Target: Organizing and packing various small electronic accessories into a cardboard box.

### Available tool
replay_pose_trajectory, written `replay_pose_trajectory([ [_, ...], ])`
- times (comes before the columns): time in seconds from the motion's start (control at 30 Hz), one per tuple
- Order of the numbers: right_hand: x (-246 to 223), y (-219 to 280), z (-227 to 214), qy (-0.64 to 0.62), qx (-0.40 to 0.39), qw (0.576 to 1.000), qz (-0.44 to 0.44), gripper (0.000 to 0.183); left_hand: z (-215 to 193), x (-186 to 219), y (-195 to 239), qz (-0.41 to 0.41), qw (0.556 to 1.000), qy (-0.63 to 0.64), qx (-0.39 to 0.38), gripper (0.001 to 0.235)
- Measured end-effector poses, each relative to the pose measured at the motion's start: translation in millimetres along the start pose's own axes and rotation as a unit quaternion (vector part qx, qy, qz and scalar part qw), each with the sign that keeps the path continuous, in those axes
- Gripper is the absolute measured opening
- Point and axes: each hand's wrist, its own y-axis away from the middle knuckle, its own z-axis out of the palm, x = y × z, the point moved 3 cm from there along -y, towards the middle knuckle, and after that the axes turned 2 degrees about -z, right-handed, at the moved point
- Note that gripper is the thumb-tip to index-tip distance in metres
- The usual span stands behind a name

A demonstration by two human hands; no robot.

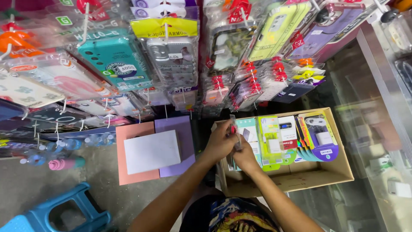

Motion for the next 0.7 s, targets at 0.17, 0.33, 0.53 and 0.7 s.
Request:
replay_pose_trajectory([
  [0.17, 14.3, -9.3, -4.7, 0.02, 0.002, 1.0, -0.021, 0.039, -8.9, 20.0, 2.0, -0.034, 0.997, -0.057, -0.025, 0.054],
  [0.33, 27.4, -11.6, -21.5, -0.125, 0.017, 0.986, 0.107, 0.03, 9.6, -48.2, -25.5, 0.012, 0.976, 0.186, -0.114, 0.051],
  [0.53, 38.9, -7.4, -28.4, -0.116, 0.044, 0.987, 0.105, 0.032, -38.9, 24.1, -4.8, 0.046, 0.956, -0.26, 0.13, 0.046],
  [0.7, 54.5, -9.4, -14.6, -0.117, 0.046, 0.989, 0.074, 0.029, -29.4, -13.4, -10.3, -0.141, 0.935, -0.326, -0.026, 0.056],
])
